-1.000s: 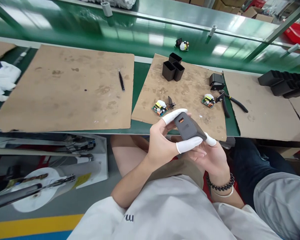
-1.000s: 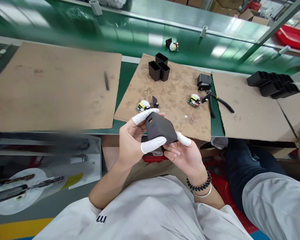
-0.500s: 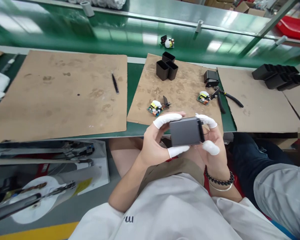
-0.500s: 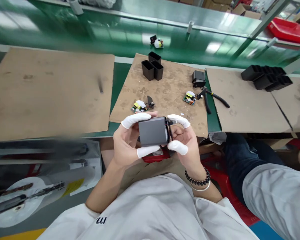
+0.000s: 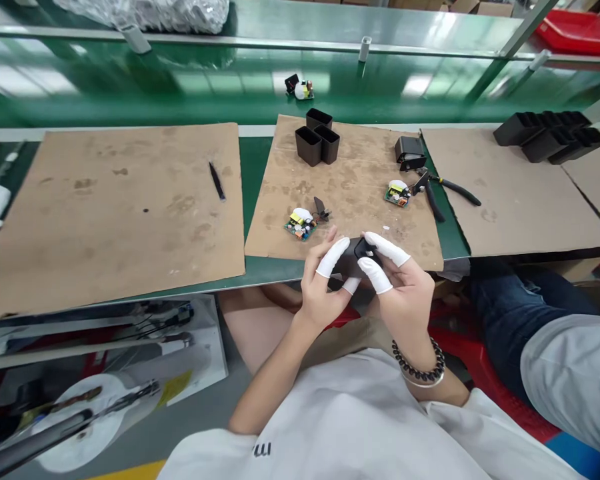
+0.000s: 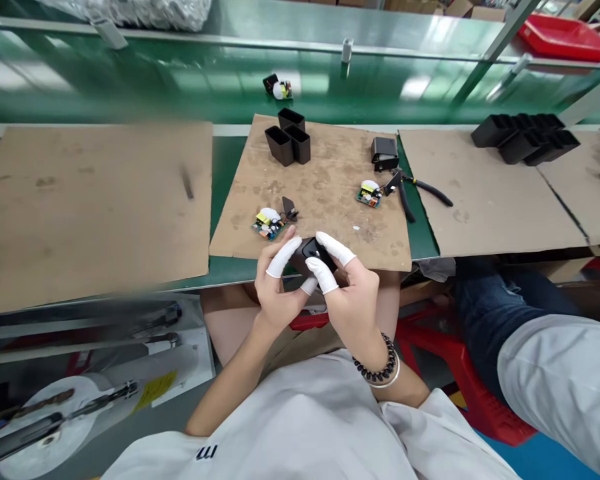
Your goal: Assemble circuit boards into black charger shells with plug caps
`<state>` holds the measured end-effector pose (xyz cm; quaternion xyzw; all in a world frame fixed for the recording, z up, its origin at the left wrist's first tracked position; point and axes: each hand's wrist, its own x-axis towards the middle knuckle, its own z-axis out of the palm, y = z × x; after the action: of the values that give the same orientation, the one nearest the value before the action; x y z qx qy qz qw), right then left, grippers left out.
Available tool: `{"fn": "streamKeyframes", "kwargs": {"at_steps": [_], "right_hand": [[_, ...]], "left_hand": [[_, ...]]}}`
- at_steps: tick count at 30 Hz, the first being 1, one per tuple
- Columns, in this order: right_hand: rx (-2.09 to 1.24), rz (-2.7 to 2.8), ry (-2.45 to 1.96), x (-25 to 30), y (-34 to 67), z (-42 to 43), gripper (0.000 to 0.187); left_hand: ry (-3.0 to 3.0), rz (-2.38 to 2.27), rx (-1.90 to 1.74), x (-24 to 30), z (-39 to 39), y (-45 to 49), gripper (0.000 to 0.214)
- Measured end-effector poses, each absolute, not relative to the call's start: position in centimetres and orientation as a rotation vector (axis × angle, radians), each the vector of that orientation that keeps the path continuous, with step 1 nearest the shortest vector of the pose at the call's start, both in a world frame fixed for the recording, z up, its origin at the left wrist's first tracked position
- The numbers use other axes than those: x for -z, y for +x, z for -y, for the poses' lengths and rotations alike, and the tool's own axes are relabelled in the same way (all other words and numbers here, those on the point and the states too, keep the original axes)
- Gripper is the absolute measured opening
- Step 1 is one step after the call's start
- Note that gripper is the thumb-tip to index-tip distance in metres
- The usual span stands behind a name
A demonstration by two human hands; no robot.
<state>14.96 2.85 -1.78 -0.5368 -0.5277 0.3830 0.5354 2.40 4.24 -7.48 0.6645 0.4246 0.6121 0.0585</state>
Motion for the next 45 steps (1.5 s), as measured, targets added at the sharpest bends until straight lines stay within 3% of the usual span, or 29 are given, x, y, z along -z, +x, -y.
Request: {"fn": "streamKeyframes", "kwargs": {"at_steps": [7,14,19,22,26,30,35,40,45], "right_hand": [[-0.948,1.129,-1.237,3.0,14.4,-4.6,0.028],[-0.471,1.506,-1.137,7.1,14.5,-4.7,0.022],[-0.243,1.87,-1.095,4.6,16.8,-8.0,0.012],[-0.025,1.803,-1.017,3.2,18.1,-9.9,0.024],[0.075,1.878,-1.036,3.8,18.7,-10.6,0.012],[0.086,1.819,-1.13,5.7,18.8,-10.0,0.024],[0.136,1.903,-1.099,8.9,19.3,-10.2,0.023],[0.125,1.957,-1.027,9.8,19.8,-10.9,0.03],[0.043,1.861,-1.056,7.7,19.6,-10.8,0.02]], "left_hand": [[1.995,-1.409,-1.847,9.5,-5.0,3.8,0.059],[2.065,-1.814,-1.44,8.1,-4.1,3.1,0.052],[2.449,-1.3,-0.973,5.0,-6.4,-3.9,0.052],[2.306,-1.408,-0.956,2.4,-10.8,-9.0,0.034],[1.812,-1.913,-0.884,0.6,-21.1,-14.8,0.032],[1.71,-2.159,-0.863,0.6,-32.8,-18.7,0.032],[1.646,-2.357,-0.796,0.8,-43.5,-19.5,0.041],[1.546,-2.468,-0.712,1.1,-47.2,-17.4,0.042],[1.582,-2.554,-0.659,0.0,-44.5,-18.0,0.042]]}}
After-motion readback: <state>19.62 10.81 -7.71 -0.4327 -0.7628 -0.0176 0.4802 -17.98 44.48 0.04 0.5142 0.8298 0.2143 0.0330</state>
